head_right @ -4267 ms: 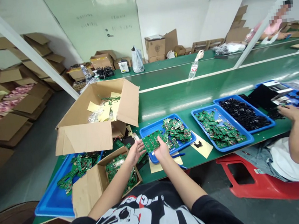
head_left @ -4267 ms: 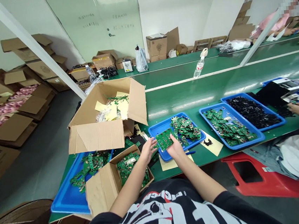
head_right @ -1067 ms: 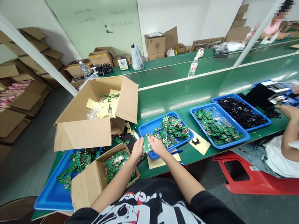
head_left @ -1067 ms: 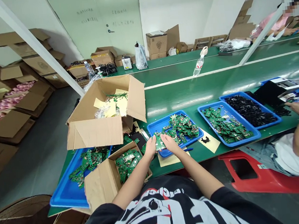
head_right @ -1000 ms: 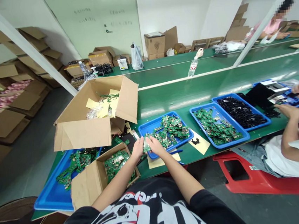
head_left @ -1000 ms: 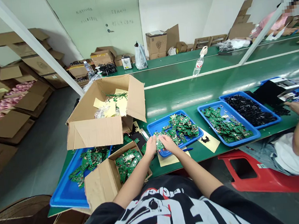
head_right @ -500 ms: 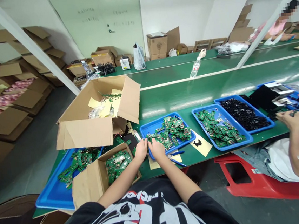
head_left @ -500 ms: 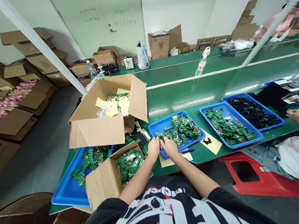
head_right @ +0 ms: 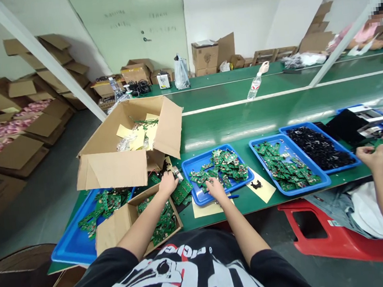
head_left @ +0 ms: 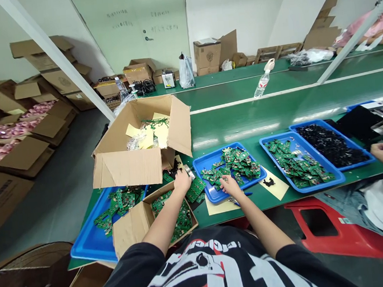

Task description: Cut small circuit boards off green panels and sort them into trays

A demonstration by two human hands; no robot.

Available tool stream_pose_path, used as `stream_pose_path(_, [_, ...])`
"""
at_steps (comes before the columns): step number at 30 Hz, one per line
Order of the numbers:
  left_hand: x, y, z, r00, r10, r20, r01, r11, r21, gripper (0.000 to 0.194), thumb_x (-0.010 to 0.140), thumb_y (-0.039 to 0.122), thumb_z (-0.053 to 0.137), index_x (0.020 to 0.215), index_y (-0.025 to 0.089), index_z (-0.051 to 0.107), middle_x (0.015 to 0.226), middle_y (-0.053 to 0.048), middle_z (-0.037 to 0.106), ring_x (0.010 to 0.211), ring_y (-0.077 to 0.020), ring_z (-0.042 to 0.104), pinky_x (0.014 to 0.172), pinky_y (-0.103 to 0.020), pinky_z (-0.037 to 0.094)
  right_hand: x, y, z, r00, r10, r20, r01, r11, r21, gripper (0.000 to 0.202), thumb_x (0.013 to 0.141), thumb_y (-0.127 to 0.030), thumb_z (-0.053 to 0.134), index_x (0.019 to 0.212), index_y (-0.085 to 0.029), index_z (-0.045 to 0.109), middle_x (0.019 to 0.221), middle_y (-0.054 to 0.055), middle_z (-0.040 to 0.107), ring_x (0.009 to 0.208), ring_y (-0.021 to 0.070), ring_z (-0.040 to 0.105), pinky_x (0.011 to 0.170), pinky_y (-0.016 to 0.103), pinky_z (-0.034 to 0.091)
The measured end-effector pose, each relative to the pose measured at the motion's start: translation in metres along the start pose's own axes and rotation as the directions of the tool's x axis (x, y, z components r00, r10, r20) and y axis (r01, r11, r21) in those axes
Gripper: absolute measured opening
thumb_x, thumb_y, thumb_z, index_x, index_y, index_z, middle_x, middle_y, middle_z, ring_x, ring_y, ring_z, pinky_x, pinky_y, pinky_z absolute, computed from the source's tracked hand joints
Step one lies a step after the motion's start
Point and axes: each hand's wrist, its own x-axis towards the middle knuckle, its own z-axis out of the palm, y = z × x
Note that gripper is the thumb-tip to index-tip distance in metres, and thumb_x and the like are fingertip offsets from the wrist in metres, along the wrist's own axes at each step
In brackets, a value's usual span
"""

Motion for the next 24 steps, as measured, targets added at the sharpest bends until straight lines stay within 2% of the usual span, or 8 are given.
stream_pose_path(6, [-0.015,0.002,0.022,0.983,0.111,0.146,-0.124,0.989,0.082,0.076,0.049,0.033,0.077,0.114,0.008,0.047,0.118,-0.025,0.048,0.114,-0.0395,0.042,0.093,-0.046,0.031,-0.009,0.006,0.015,0.994,-0.076,0.078,0.072,0.996,0.055,0.022,0.079,-0.021,0.047,0.099,-0.014,0.055,0.057,-0.002,0.060,0.046,0.0113,0.054,0.048,0.021,0.041])
stream_pose_path(12, [-0.028,0.008,0.021,0.965,0.225,0.137,-0.231,0.972,0.033,0.074,0.053,0.027,0.074,0.118,0.009,0.044,0.118,-0.024,0.046,0.112,-0.0398,0.043,0.090,-0.050,0.033,-0.012,-0.003,0.022,0.983,-0.164,0.082,0.156,0.984,0.089,0.021,0.078,-0.028,0.049,0.092,-0.015,0.058,0.062,0.000,0.059,0.055,0.0132,0.056,0.052,0.022,0.041])
stream_pose_path(15, [-0.036,0.013,0.011,0.919,0.376,0.120,-0.371,0.927,-0.063,0.077,0.052,0.026,0.075,0.121,0.016,0.042,0.120,-0.017,0.045,0.116,-0.0339,0.042,0.093,-0.043,0.034,-0.012,-0.012,0.020,0.971,-0.233,0.048,0.225,0.965,0.138,0.024,0.077,-0.037,0.051,0.088,-0.016,0.057,0.058,-0.002,0.054,0.053,0.0132,0.051,0.050,0.023,0.038])
stream_pose_path(18, [-0.043,0.018,0.003,0.853,0.514,0.094,-0.497,0.853,-0.157,0.087,0.048,0.030,0.079,0.125,0.022,0.040,0.119,-0.011,0.046,0.118,-0.0285,0.041,0.098,-0.038,0.033,-0.011,-0.022,0.013,0.948,-0.318,0.009,0.310,0.931,0.194,0.027,0.075,-0.044,0.050,0.069,-0.018,0.053,0.051,-0.004,0.044,0.049,0.0119,0.043,0.048,0.023,0.035])
stream_pose_path(19, [-0.045,0.019,0.001,0.846,0.530,0.051,-0.507,0.831,-0.229,0.091,0.048,0.033,0.079,0.127,0.021,0.037,0.122,-0.012,0.044,0.120,-0.0282,0.039,0.100,-0.039,0.031,-0.011,-0.025,0.011,0.942,-0.337,-0.005,0.330,0.921,0.205,0.029,0.075,-0.045,0.050,0.063,-0.019,0.049,0.051,-0.004,0.042,0.049,0.0117,0.041,0.049,0.023,0.034])
stream_pose_path(21, [-0.047,0.020,-0.001,0.909,0.413,-0.045,-0.371,0.758,-0.536,0.097,0.047,0.037,0.079,0.130,0.019,0.032,0.128,-0.014,0.041,0.123,-0.0286,0.036,0.102,-0.041,0.029,-0.010,-0.029,0.006,0.935,-0.354,-0.030,0.351,0.910,0.220,0.033,0.076,-0.048,0.047,0.058,-0.020,0.043,0.051,-0.004,0.040,0.051,0.0117,0.039,0.051,0.024,0.034])
stream_pose_path(22, [-0.049,0.021,0.000,0.952,0.304,-0.042,-0.244,0.666,-0.705,0.094,0.048,0.038,0.079,0.128,0.017,0.034,0.128,-0.016,0.041,0.122,-0.0293,0.037,0.101,-0.043,0.031,-0.009,-0.031,0.005,0.933,-0.358,-0.038,0.356,0.905,0.233,0.034,0.077,-0.049,0.044,0.059,-0.020,0.043,0.052,-0.004,0.040,0.051,0.0119,0.040,0.051,0.024,0.034])
stream_pose_path(24, [-0.051,0.021,0.002,0.986,0.141,0.087,0.018,0.434,-0.901,0.077,0.052,0.040,0.077,0.118,0.014,0.045,0.119,-0.017,0.051,0.111,-0.0303,0.050,0.091,-0.046,0.041,-0.010,-0.033,0.003,0.933,-0.357,-0.043,0.356,0.898,0.261,0.035,0.079,-0.050,0.039,0.063,-0.020,0.043,0.051,-0.004,0.040,0.051,0.0120,0.040,0.049,0.024,0.034])
